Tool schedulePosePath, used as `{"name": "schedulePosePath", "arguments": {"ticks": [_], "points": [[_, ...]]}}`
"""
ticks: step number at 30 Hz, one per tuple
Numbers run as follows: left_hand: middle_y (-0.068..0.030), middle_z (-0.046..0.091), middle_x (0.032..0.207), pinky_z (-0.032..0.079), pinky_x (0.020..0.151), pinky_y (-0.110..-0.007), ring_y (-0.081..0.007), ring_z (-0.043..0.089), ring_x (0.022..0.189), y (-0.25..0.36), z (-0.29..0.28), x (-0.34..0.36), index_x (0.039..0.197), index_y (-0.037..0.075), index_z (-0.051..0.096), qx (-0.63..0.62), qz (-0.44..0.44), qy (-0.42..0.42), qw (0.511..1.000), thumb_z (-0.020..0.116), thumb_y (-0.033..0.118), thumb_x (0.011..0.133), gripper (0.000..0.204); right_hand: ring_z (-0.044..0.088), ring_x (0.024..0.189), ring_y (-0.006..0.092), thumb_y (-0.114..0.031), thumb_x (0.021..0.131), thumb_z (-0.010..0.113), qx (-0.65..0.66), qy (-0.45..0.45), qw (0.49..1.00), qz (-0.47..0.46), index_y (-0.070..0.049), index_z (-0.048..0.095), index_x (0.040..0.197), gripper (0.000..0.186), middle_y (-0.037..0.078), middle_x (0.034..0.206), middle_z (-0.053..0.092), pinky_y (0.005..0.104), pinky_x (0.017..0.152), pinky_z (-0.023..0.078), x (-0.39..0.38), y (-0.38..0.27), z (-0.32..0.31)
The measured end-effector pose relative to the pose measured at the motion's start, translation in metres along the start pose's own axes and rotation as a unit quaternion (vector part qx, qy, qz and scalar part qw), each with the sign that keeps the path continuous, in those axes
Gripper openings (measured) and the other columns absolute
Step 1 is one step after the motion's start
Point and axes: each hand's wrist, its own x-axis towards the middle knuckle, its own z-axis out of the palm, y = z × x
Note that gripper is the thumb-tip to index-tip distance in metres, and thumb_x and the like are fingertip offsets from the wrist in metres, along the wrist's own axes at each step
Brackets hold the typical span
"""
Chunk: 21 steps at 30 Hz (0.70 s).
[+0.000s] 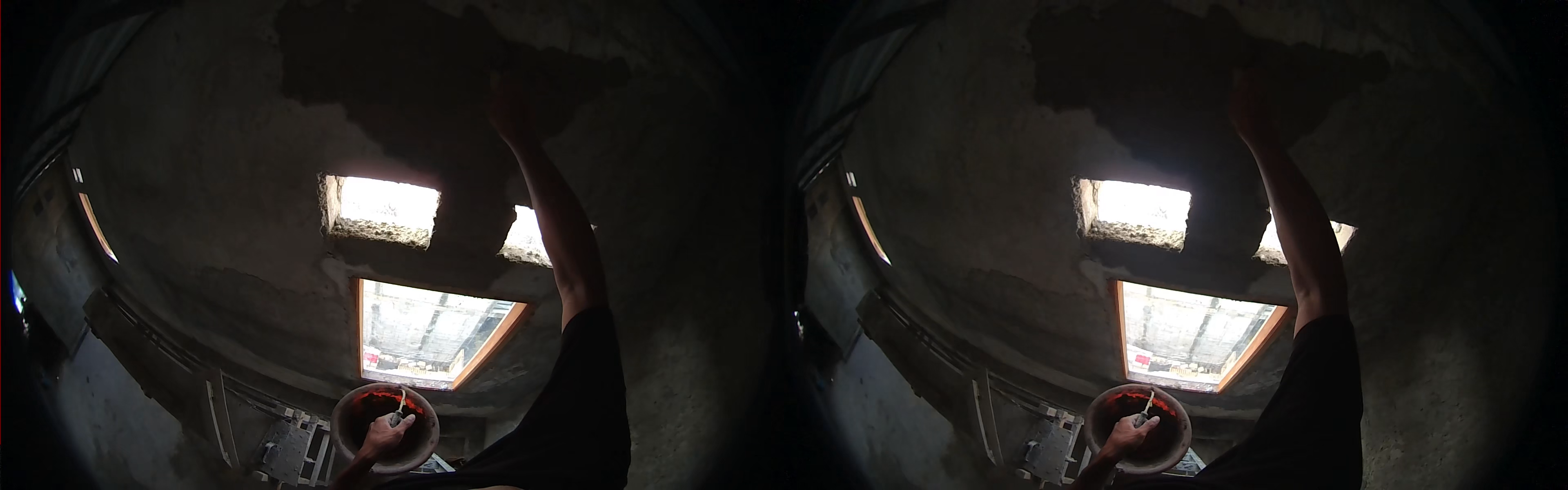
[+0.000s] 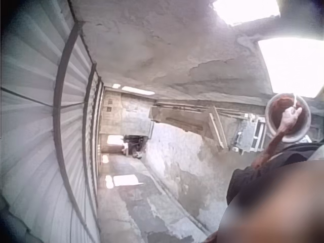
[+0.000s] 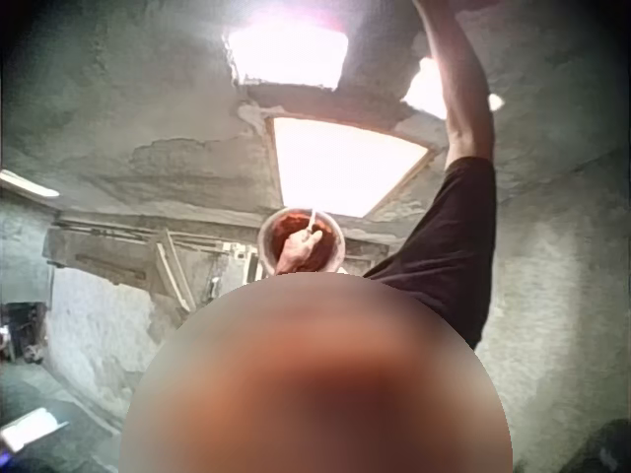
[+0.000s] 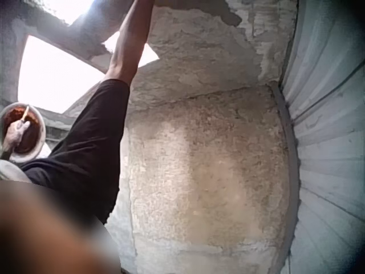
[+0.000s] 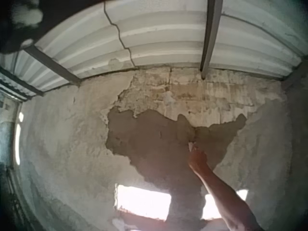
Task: The person scoops mortar from a bucket using a trowel and applies it onto the wall.
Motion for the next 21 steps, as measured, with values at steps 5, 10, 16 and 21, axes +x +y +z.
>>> {"name": "schedulePosePath", "arguments": {"ticks": [5,10,16,21], "points": [[-0.0134,0.066,0.082,0.047,0.075,-0.036,-0.0224,0.064,0.082,0.003,-0.001,-0.006,0.089,0.001,0.064,-0.001,-0.028,-0.001,1.0,0.062,0.05,0.08,0.05,0.054,0.103,0.0388,-0.021,0.089,0.048,0.05,0.032,0.997,-0.044,0.0,0.049,0.12,0.037,0.025,0.11,0.055,0.0456,0.088,0.044,-0.003,-0.033,0.026],[-0.0133,0.065,0.078,0.047,0.071,-0.036,-0.0214,0.062,0.076,-0.008,0.005,-0.005,0.085,0.001,0.063,-0.008,-0.03,0.01,0.999,0.062,0.05,0.08,0.049,0.055,0.103,0.0371,-0.015,0.089,0.045,0.111,-0.023,0.993,0.027,-0.001,0.049,0.119,0.034,0.024,0.111,0.055,0.0463,0.089,0.044,0.01,-0.073,0.082],[-0.0141,0.065,0.08,0.047,0.072,-0.036,-0.0221,0.062,0.078,-0.012,0.003,-0.011,0.085,0.0,0.063,-0.011,-0.059,0.013,0.998,0.063,0.049,0.08,0.049,0.058,0.097,0.0366,-0.012,0.092,0.039,0.102,-0.115,0.988,0.007,-0.005,0.049,0.121,0.032,0.023,0.105,0.059,0.0472,0.086,0.045,-0.02,-0.141,0.052],[-0.0144,0.065,0.083,0.047,0.073,-0.036,-0.0225,0.063,0.079,-0.01,0.008,-0.013,0.087,0.001,0.063,-0.02,-0.039,0.005,0.999,0.062,0.049,0.08,0.049,0.057,0.099,0.0349,-0.026,0.096,0.036,0.093,-0.142,0.985,0.004,-0.007,0.05,0.121,0.035,0.021,0.105,0.059,0.0471,0.087,0.045,-0.01,-0.065,0.031]]}}
